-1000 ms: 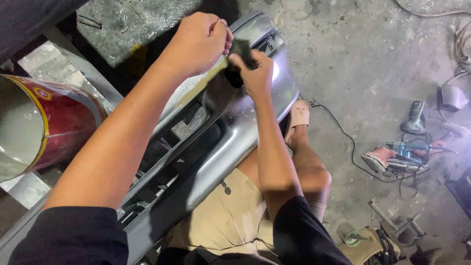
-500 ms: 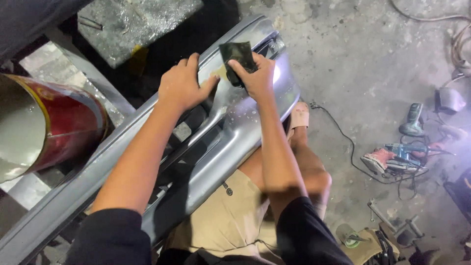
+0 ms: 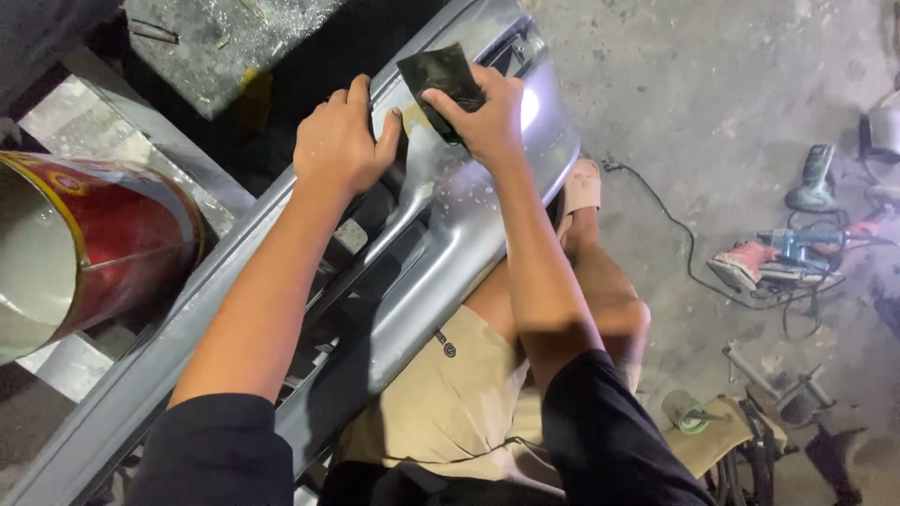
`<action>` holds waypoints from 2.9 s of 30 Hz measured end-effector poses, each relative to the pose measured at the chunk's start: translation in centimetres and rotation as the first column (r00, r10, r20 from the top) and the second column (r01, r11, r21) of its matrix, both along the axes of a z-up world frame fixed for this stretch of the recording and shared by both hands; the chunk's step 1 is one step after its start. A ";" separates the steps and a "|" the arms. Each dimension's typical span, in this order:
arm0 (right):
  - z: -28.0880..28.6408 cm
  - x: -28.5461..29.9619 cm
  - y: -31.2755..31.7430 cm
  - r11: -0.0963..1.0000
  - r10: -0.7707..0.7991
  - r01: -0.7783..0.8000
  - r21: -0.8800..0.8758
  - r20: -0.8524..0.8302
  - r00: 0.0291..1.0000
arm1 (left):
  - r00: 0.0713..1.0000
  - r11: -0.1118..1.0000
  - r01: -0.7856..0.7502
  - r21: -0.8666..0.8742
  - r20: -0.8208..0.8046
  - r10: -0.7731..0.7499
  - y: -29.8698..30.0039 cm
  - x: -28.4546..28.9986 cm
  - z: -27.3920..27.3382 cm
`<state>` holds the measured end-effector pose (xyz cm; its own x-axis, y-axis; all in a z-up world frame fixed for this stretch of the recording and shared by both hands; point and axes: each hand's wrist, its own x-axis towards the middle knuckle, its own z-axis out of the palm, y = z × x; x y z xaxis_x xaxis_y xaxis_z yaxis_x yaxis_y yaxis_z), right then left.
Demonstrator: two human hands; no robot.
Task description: The person sits on the floor and uses a sanding block to smooth the surface of a silver car bumper. They repeatedly rub the sanding block over the bumper's surface, focusing on the area around the headlight opening.
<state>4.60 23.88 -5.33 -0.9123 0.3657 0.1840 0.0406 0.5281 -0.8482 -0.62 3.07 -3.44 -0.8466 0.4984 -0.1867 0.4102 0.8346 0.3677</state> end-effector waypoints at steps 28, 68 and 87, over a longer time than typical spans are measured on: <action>-2.2 -0.3 1.4 0.981 -0.181 0.163 0.107 0.190 0.965 | 1.000 1.000 -0.008 0.003 -0.005 0.008 0.2 0.0 0.2; -2.2 -0.1 3.5 0.835 -0.549 0.545 -0.075 -0.178 0.817 | 1.000 1.000 -0.013 -0.015 0.012 0.013 0.1 -0.1 0.1; 2.2 1.3 -3.9 0.930 0.115 -0.254 0.265 0.447 0.887 | 0.992 0.999 0.037 -0.011 -0.121 -0.038 0.1 0.4 0.1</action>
<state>5.89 19.99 -3.10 -0.9732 0.1713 -0.1537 0.2288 0.7915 -0.5667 -0.22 3.17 -3.32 -0.8441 0.5288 -0.0883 0.4823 0.8209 0.3056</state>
